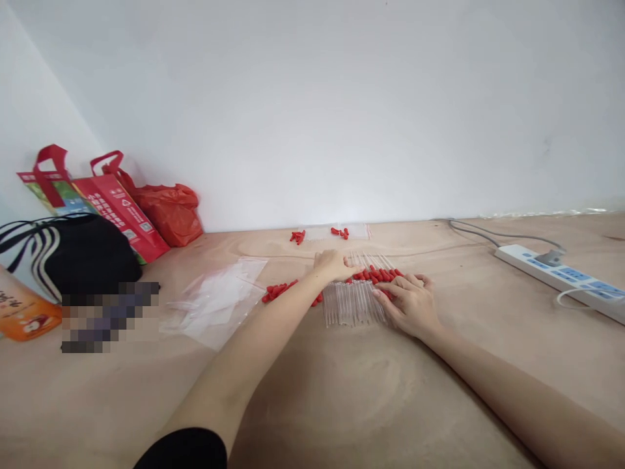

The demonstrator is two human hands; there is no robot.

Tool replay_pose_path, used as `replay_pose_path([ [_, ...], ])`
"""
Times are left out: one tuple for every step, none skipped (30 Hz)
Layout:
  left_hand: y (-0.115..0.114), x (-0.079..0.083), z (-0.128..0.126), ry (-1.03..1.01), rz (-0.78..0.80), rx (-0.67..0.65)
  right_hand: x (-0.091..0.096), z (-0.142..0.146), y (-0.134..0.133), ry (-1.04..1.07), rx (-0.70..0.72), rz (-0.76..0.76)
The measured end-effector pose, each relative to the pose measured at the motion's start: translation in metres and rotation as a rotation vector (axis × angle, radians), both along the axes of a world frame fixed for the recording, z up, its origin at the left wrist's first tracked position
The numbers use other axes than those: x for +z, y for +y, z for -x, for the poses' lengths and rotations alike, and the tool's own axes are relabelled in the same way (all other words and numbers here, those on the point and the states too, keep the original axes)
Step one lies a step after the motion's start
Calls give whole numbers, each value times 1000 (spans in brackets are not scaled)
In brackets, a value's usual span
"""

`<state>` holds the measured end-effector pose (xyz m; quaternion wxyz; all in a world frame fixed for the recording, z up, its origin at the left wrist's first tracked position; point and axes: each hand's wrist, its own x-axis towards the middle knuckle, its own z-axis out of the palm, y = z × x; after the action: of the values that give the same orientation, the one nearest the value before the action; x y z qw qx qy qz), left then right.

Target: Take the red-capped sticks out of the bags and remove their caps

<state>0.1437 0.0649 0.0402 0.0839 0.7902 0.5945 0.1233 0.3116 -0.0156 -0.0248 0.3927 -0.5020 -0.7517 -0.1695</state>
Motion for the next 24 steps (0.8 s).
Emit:
replay_pose_path([
  [1,0,-7,13,-1,2,0,-2,1,14,-15,-8],
  [2,-1,-12,25,-3,3,1,-4,1,28,-31,-12],
  [3,-2,-17,34,-4,4,1,-5,2,45,-48,-14],
  [3,-3,-20,42,-7,4,2,-7,3,63,-67,-16],
  [4,-4,-22,47,-11,7,2,-8,3,79,-84,-16],
  [5,-5,-24,50,-17,11,2,-9,4,94,-99,-17],
  [5,-5,-25,49,-26,19,2,-10,4,105,-108,-16],
  [5,-5,-25,46,-40,29,2,-11,5,113,-113,-14],
  [4,-4,-24,40,-58,40,1,-11,5,119,-114,-11],
  [3,-2,-22,32,-79,48,1,-11,6,125,-115,-8],
  [0,1,-18,22,-102,51,0,-12,7,132,-115,-5],
  [-4,4,-13,11,-126,50,-1,-12,7,140,-112,-4],
  [-10,6,-6,2,-148,48,-2,-12,7,147,-102,-5],
  [-18,7,2,-8,-183,37,-2,-12,7,154,-87,-12],
  [-26,7,12,-16,-224,23,-2,-12,7,160,-65,-25],
  [-36,6,24,-24,-276,4,-2,-11,6,160,-34,-42],
  [-47,2,36,-34,-387,-52,-1,-10,4,150,4,-60],
  [-57,-2,48,-41,-480,-115,0,-8,2,128,46,-76],
  [-68,-8,59,-37,-541,-191,2,-6,-1,92,92,-85],
  [-77,-14,70,-30,-596,-255,4,-3,-5,45,139,-86],
  [-85,-20,78,-25,-648,-314,5,0,-8,-8,184,-81],
  [-92,-26,85,-20,-697,-360,7,4,-12,-58,223,-74],
  [-98,-31,90,-18,-740,-391,8,9,-16,-103,256,-67],
  [-101,-36,92,-21,-778,-407,8,13,-19,-137,283,-63],
])
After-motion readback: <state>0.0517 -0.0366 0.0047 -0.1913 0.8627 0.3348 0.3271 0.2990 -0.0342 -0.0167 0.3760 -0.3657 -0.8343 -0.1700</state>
